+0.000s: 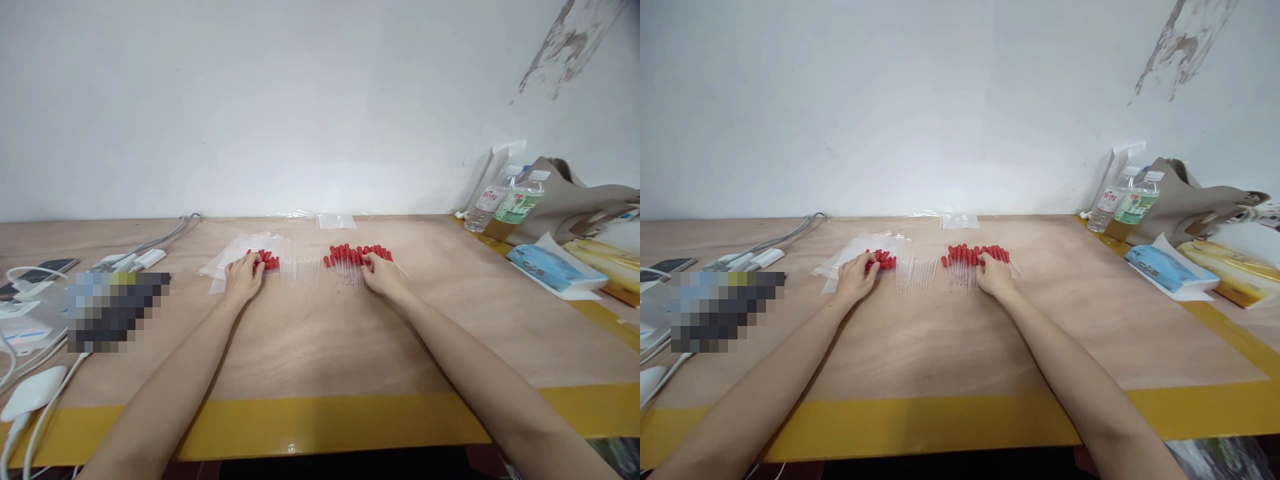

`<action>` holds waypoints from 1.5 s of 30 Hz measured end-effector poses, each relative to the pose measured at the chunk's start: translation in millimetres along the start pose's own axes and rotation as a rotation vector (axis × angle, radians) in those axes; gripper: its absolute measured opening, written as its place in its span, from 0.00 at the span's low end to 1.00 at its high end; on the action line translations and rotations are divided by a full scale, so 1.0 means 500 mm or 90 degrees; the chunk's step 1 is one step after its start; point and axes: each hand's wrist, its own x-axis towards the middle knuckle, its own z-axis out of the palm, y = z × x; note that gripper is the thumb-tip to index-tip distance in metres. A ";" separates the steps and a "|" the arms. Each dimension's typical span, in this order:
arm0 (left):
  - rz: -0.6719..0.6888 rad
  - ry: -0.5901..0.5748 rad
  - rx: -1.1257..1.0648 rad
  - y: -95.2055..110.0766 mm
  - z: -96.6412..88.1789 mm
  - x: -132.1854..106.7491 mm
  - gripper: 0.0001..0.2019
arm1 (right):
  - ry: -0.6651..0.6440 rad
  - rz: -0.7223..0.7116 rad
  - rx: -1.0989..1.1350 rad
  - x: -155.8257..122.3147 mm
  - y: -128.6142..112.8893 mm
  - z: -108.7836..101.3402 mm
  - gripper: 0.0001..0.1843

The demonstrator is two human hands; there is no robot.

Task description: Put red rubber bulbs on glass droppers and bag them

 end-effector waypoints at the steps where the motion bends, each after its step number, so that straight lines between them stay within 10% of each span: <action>1: -0.001 0.014 0.003 0.001 0.000 -0.001 0.07 | 0.004 -0.004 -0.010 -0.001 0.000 -0.001 0.18; 12: 0.062 0.157 -0.014 0.008 -0.004 -0.012 0.07 | 0.029 -0.135 -0.021 -0.028 -0.095 0.008 0.10; 19: 0.176 -0.034 -0.114 0.045 -0.025 -0.039 0.15 | -0.063 -0.081 -0.104 0.000 -0.176 0.062 0.13; 29: 0.099 -0.196 -0.221 0.063 -0.014 -0.047 0.13 | -0.110 0.018 -0.098 0.034 -0.217 0.072 0.15; 36: 0.051 -0.125 -0.269 0.061 -0.018 -0.037 0.12 | -0.147 0.060 -0.052 0.041 -0.239 0.068 0.10; 42: 0.137 -0.088 -0.262 0.099 -0.020 -0.055 0.11 | -0.078 -0.042 0.025 -0.011 -0.197 0.055 0.15; 45: 0.167 -0.110 -0.331 0.138 -0.016 -0.082 0.10 | 0.002 -0.258 0.154 -0.065 -0.140 0.047 0.11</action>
